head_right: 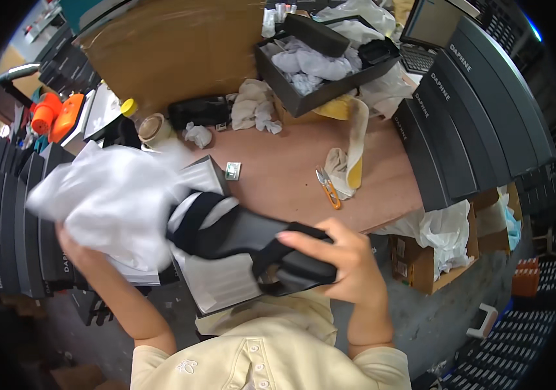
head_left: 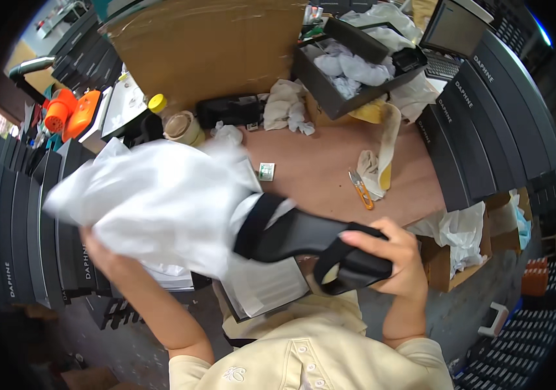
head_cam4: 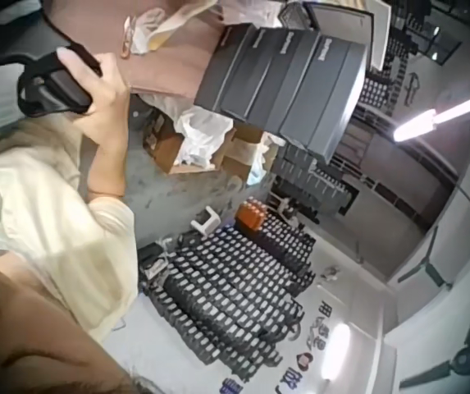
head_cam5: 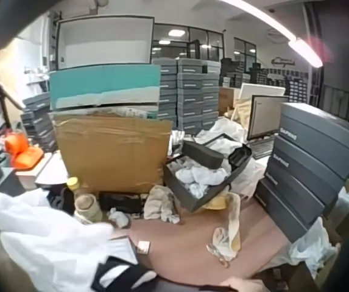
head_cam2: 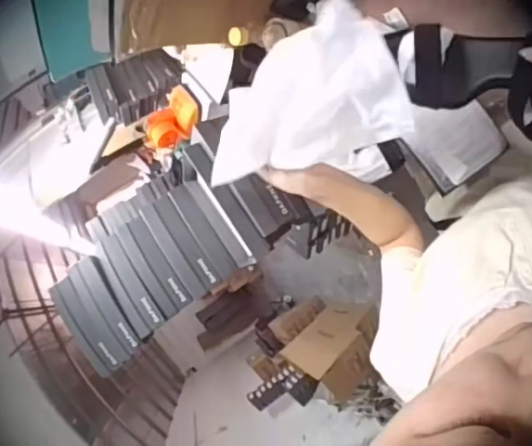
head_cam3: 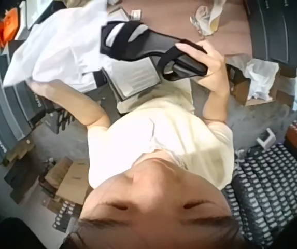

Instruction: Packaging manufactured sandals and high heels into shoe boxes using protective wrapping materials.

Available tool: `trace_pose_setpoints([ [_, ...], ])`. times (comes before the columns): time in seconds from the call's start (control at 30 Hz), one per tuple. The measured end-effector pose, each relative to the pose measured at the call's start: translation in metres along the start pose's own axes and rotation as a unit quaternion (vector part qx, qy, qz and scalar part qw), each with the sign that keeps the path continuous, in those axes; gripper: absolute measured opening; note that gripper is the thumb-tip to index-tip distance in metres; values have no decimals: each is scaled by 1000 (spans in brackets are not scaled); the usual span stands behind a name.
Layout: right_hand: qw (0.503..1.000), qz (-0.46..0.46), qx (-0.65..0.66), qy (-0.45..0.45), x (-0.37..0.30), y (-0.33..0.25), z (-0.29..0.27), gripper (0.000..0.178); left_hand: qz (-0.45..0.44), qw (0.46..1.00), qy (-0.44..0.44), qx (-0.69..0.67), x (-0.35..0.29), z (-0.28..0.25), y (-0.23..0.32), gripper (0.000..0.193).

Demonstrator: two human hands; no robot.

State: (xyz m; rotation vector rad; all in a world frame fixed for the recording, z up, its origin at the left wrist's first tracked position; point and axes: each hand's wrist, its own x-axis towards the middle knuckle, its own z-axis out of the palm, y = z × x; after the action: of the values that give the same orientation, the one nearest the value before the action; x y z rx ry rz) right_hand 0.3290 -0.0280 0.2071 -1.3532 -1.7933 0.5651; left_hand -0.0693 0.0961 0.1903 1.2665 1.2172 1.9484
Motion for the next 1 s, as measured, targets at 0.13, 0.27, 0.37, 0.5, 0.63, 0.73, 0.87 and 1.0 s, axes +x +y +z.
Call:
trace_pose_setpoints([
  [0.13, 984, 68, -96, 132, -2, 31, 28, 73, 105, 921, 339, -163, -4, 3, 49, 37],
  [0.27, 969, 152, -178, 79, 6, 77, 82, 73, 184, 962, 8, 201, -66, 0, 5, 20],
  [0.37, 936, 130, -325, -25, 2, 67, 83, 87, -9, 948, -69, 309, -104, 1, -4, 21],
  [0.5, 985, -60, -75, -141, 10, -16, 81, 92, -77, 943, -108, 304, -122, -1, 16, 35],
  [0.63, 963, -71, -117, -232, 1, -10, 136, 73, 71, 905, -198, 371, -121, 7, 25, 41],
  [0.73, 998, -24, 42, 51, 7, 7, 126, 61, 191, 865, -265, 381, -122, 7, 19, 37],
  [0.87, 954, 182, 23, 237, 5, 23, 97, 62, 141, 748, -471, 447, -149, 51, 31, 28],
  [1.0, 945, 9, -319, 69, 1, 13, 88, 50, 55, 632, -605, 481, -153, 75, -13, 33],
])
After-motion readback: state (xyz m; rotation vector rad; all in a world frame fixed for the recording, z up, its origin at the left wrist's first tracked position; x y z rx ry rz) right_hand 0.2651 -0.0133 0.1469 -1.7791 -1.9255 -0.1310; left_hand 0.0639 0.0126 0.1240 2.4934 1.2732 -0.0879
